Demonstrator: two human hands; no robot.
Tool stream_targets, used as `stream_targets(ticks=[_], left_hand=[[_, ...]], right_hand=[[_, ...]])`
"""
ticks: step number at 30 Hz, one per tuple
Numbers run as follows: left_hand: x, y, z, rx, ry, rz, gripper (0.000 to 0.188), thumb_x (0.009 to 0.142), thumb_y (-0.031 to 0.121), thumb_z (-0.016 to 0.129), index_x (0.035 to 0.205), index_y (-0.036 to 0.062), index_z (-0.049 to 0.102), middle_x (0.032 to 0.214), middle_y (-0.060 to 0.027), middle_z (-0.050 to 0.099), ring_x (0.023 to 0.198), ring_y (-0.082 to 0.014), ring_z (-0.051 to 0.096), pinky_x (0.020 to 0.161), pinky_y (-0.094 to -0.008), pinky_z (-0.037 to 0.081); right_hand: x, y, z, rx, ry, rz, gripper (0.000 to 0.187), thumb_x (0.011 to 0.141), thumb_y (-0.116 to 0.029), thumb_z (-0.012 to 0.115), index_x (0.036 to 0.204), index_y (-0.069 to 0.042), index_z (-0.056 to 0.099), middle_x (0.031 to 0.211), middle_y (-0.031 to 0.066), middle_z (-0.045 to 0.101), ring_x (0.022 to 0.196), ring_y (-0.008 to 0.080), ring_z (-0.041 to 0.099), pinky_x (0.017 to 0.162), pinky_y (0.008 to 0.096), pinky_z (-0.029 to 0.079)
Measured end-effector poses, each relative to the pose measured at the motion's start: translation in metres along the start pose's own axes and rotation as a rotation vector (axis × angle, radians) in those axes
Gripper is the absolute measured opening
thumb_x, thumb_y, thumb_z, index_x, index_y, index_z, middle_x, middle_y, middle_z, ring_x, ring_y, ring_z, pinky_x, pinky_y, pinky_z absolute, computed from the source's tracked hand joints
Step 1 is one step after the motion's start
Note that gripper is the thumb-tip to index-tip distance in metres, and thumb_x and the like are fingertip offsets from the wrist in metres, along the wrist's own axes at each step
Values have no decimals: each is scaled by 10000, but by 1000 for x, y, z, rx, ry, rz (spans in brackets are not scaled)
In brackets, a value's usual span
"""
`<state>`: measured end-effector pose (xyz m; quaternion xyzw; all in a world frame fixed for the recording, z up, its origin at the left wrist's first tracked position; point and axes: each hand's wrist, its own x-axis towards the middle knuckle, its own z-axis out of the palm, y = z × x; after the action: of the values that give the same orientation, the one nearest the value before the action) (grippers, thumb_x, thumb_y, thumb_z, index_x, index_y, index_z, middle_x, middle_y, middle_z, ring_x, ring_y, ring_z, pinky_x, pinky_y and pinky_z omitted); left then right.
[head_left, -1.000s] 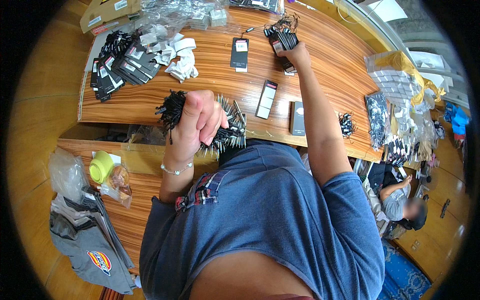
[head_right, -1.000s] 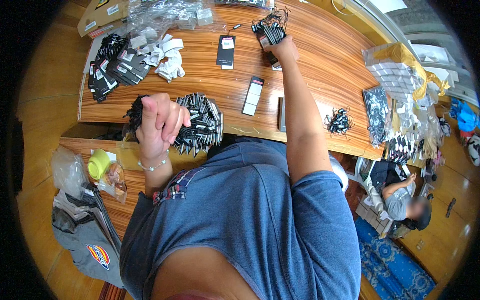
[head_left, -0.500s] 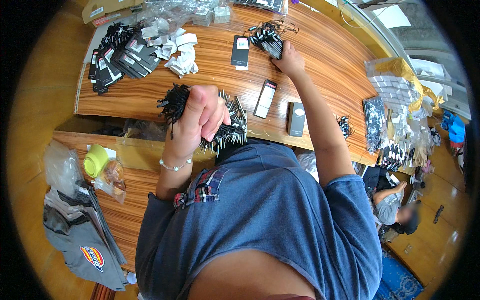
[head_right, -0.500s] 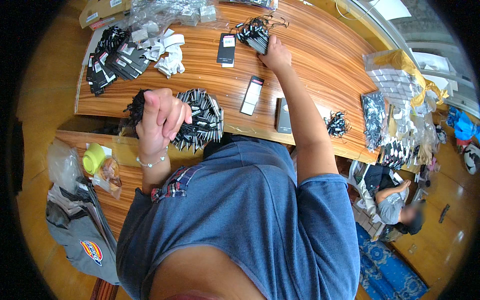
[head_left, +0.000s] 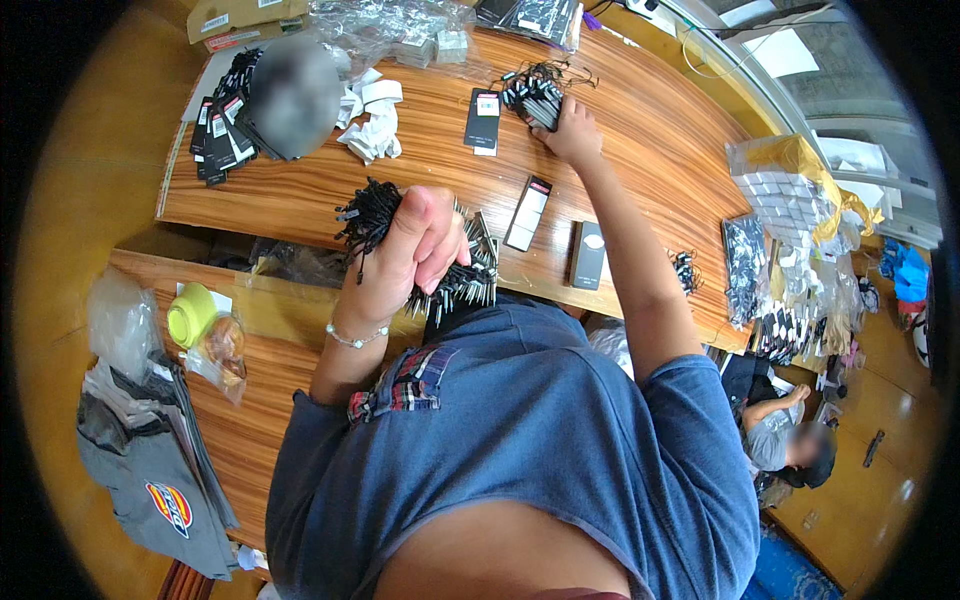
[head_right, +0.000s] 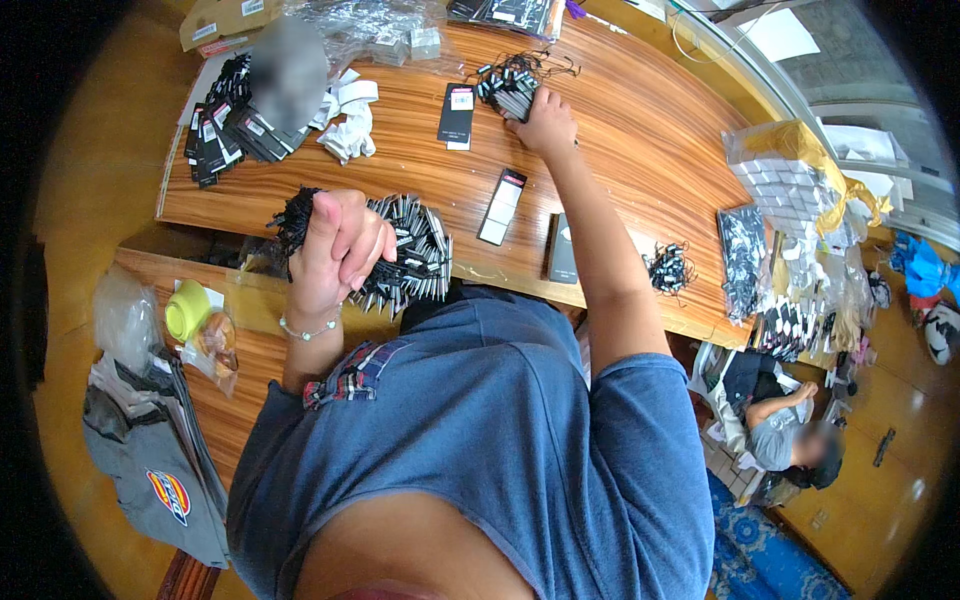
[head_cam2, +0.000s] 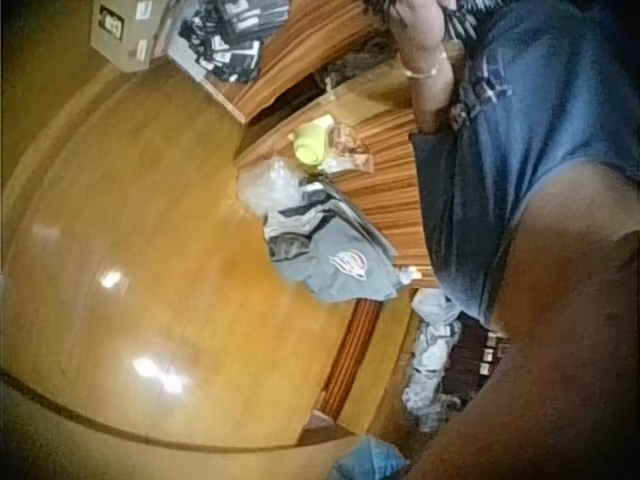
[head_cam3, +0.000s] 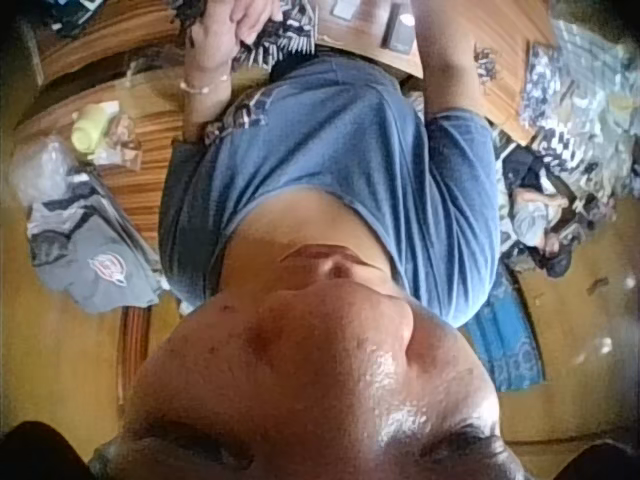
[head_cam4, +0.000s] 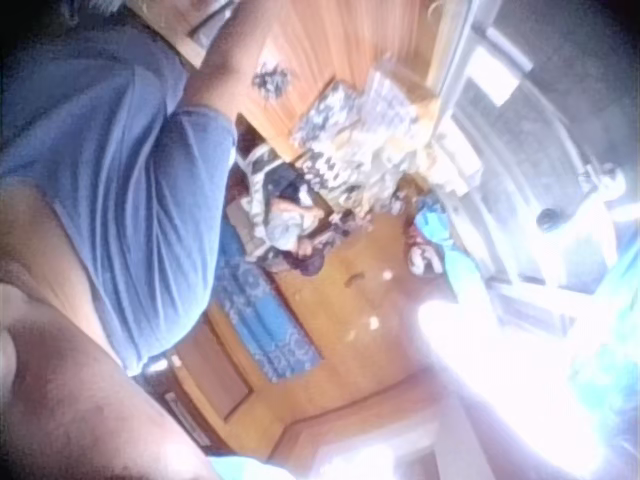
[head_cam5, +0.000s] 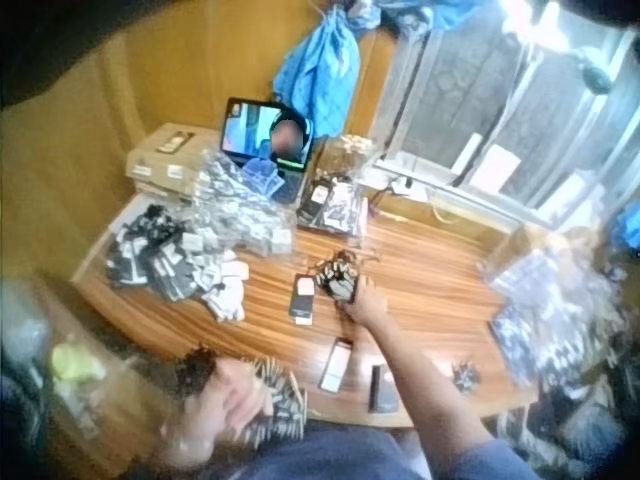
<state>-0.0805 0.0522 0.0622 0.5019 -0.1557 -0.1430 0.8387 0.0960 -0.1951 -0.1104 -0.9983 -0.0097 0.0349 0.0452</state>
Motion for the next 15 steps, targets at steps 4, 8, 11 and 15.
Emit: stream_targets(ticks=[4,8,11,15], left_hand=[[2,-4,6,5,32,-14,485,921,454,233,575,126,319,444,38,297,396,-70,317,596,-231,378],[4,-3,12,-2,37,-22,488,918,462,236,575,125,315,444,34,292,398,-73,312,601,-233,379],[5,-5,16,-10,61,-23,493,912,477,242,574,125,309,444,33,288,400,-73,303,602,-233,379],[7,-8,15,-3,88,-20,501,905,496,242,577,122,306,446,32,275,408,-71,289,588,-229,374]], right_hand=[[-3,-4,-3,3,38,-18,821,676,-496,636,1263,-52,273,1081,169,490,954,334,524,746,427,476],[-4,-1,0,61,68,-73,762,672,-470,646,1220,-50,323,1047,182,522,901,329,562,717,418,481],[2,5,-13,111,-48,-92,683,660,-446,664,1130,-48,368,976,178,573,871,320,578,700,409,477],[10,11,-75,-89,-225,-322,792,637,-441,689,1213,-45,314,878,180,607,821,321,592,662,418,470]])
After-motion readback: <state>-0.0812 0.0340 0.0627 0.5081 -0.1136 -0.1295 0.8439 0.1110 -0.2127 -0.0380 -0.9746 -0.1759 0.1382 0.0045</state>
